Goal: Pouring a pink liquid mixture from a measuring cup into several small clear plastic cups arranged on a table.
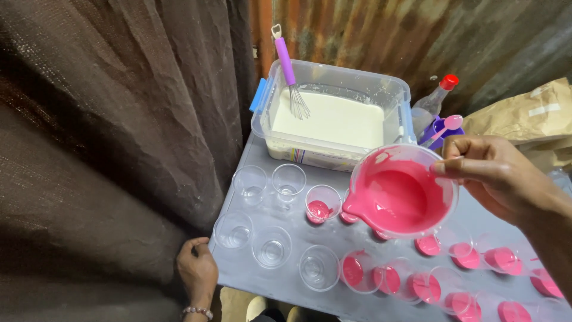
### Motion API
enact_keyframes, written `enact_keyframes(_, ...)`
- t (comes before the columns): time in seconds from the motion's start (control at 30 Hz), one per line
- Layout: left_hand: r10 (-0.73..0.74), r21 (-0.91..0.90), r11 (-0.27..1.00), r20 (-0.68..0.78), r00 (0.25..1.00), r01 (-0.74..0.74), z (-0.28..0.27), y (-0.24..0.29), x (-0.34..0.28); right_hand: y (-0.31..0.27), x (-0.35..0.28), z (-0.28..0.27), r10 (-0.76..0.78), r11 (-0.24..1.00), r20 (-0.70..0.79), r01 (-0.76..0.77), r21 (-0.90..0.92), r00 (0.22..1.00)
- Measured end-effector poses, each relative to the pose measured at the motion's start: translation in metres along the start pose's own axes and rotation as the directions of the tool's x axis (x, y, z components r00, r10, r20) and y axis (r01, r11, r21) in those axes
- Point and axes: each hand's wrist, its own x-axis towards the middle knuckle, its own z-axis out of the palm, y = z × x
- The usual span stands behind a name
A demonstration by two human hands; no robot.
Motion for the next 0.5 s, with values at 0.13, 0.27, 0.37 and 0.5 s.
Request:
enact_keyframes(0.13,0.004,0.001,1.0,-0.006,1.0,-0.004,0.002,-0.005,0.002,-0.002,-0.013,0.016,-0.023,0.994,0.019,0.025,-0.105,1.0)
enact_keyframes(0.27,-0.025,-0.005,1.0,0.002,1.0,0.025,0.0,-0.005,0.001,-0.021,-0.026,0.048,0.114,0.948,0.062,-0.09,-0.305,0.992)
enact_keyframes(0.37,-0.048,-0.001,0.999,0.015,0.999,0.048,-0.004,0.004,-0.003,-0.029,-0.032,0.069,0.198,0.879,0.06,-0.15,-0.453,0.978)
enact_keyframes(0.5,-0.024,0.004,1.0,0.012,1.0,0.024,0.001,-0.006,0.001,-0.031,-0.037,0.09,0.243,0.808,0.082,-0.155,-0.568,0.966)
